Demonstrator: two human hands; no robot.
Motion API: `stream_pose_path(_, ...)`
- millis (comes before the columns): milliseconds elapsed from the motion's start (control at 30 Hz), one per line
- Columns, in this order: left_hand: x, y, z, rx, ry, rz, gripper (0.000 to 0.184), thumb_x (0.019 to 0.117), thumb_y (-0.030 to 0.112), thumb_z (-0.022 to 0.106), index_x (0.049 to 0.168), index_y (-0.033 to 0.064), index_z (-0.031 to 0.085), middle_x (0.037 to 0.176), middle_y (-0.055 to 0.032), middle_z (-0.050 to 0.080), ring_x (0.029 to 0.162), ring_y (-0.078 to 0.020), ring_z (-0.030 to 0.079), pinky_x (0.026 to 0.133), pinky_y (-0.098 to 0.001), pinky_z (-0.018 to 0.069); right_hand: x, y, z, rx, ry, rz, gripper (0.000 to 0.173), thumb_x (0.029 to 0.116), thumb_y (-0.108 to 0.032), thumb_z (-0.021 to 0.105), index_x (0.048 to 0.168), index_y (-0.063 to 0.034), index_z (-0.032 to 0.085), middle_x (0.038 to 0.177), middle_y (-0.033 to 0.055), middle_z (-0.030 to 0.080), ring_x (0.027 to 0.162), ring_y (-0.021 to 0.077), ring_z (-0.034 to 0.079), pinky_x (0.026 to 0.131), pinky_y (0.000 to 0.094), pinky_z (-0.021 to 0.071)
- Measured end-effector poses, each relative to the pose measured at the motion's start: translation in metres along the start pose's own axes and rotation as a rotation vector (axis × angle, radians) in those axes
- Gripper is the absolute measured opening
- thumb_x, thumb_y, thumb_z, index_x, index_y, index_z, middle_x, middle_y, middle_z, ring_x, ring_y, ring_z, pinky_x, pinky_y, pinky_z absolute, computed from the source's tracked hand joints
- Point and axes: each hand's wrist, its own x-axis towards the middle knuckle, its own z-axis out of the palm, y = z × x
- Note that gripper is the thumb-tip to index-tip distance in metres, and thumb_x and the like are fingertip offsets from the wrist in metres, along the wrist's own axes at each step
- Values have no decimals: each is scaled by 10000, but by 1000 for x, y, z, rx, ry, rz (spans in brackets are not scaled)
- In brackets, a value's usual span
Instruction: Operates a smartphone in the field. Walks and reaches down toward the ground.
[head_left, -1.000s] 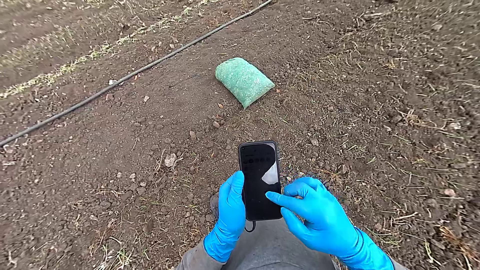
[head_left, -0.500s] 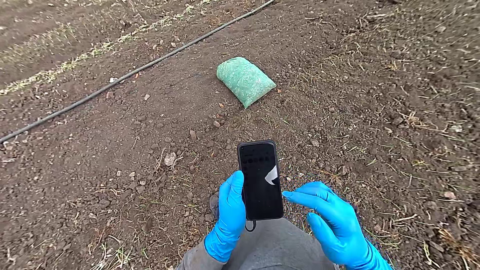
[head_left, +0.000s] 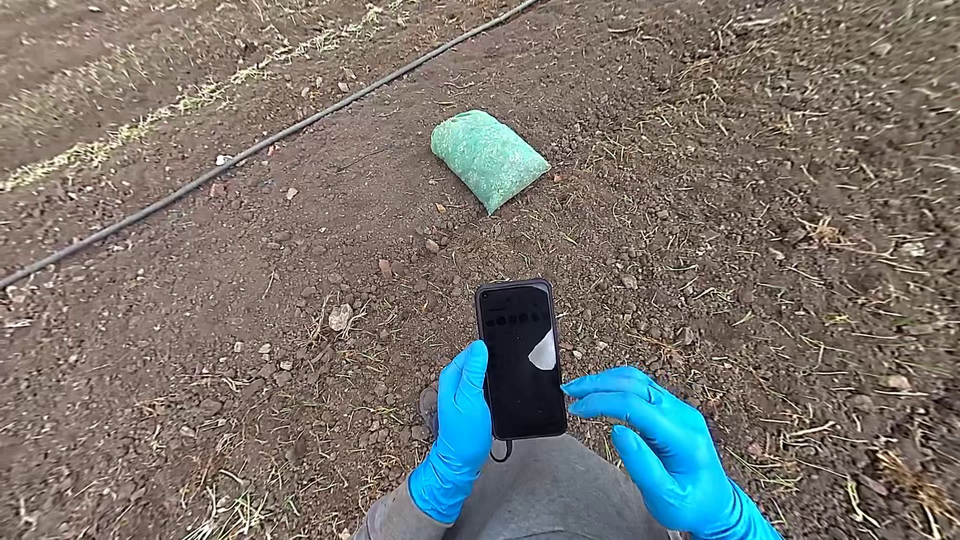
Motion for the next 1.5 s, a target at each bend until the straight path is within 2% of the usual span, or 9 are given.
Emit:
stream_pose_path(133, 0, 2, -1, 4, 15, -7, 472, 1123, 250, 318, 1018, 21, 718, 900, -128, 749, 858, -194, 751, 824, -380, 639, -1, -5, 3, -140, -90, -56, 394, 1050, -316, 338, 873, -182, 664, 1313, -14, 705, 1172, 142, 634, 988, 323, 469)
stream_pose_path(233, -1, 2, -1, 6, 26, -9, 476, 1127, 261, 318, 1031, 22, 719, 898, -126, 749, 854, -192, 752, 820, -380, 642, 0, -10, 5, -233, -177, -104, 393, 1037, -324, 351, 804, -183, 633, 1394, -34, 659, 1190, 151, 604, 974, 343, 425)
stream_pose_path(333, -2, 3, -2, 25, 32, -13, 481, 1128, 263, 316, 1031, 19, 719, 896, -126, 749, 854, -196, 752, 817, -387, 643, 4, -13, 6, -301, -222, -136, 370, 1021, -327, 375, 757, -175, 584, 1421, -16, 642, 1171, 170, 598, 930, 355, 407)
stream_pose_path(467, -3, 3, -4, 34, 26, -9, 477, 1121, 255, 318, 1016, 23, 721, 893, -122, 746, 853, -194, 749, 816, -385, 640, 6, -13, 7, -361, -276, -152, 357, 1003, -334, 388, 745, -173, 574, 1424, -6, 638, 1155, 185, 590, 918, 367, 399)
stream_pose_path(633, -3, 3, -7, 32, 35, -23, 471, 1121, 269, 328, 1032, 32, 725, 908, -118, 749, 871, -192, 748, 829, -385, 637, 7, -19, 2, -291, -208, -203, 417, 1042, -384, 336, 773, -180, 580, 1426, -13, 634, 1163, 166, 583, 937, 342, 400)
stream_pose_path(867, -5, 6, -9, 32, 31, 0, 463, 1118, 268, 336, 1040, 31, 727, 914, -119, 749, 871, -190, 747, 829, -385, 636, 7, -15, 2, -263, -154, -164, 429, 1039, -356, 347, 739, -167, 588, 1385, 9, 667, 1206, 163, 594, 986, 344, 404)
stream_pose_path(1133, -7, 4, -8, 36, -6, 14, 457, 1113, 289, 362, 1012, 34, 727, 891, -120, 742, 852, -195, 744, 815, -392, 636, 21, -15, 3, -311, -86, -89, 434, 1021, -331, 382, 676, -172, 592, 1359, -18, 682, 1180, 130, 612, 965, 348, 436)
stream_pose_path(1400, -11, 3, -8, 29, -75, 36, 460, 1117, 273, 349, 1005, 10, 710, 874, -130, 739, 815, -196, 746, 779, -380, 645, 55, -26, 9, -417, -103, -123, 439, 1004, -357, 408, 663, -181, 621, 1375, -27, 672, 1123, 158, 614, 875, 383, 428)
stream_pose_path(1500, -13, 2, -8, 32, -89, 43, 480, 1118, 311, 365, 991, 5, 712, 870, -129, 735, 814, -193, 742, 779, -380, 642, 69, -33, 13, -448, -118, -163, 431, 994, -368, 425, 654, -182, 614, 1384, -17, 667, 1115, 173, 615, 863, 392, 426)
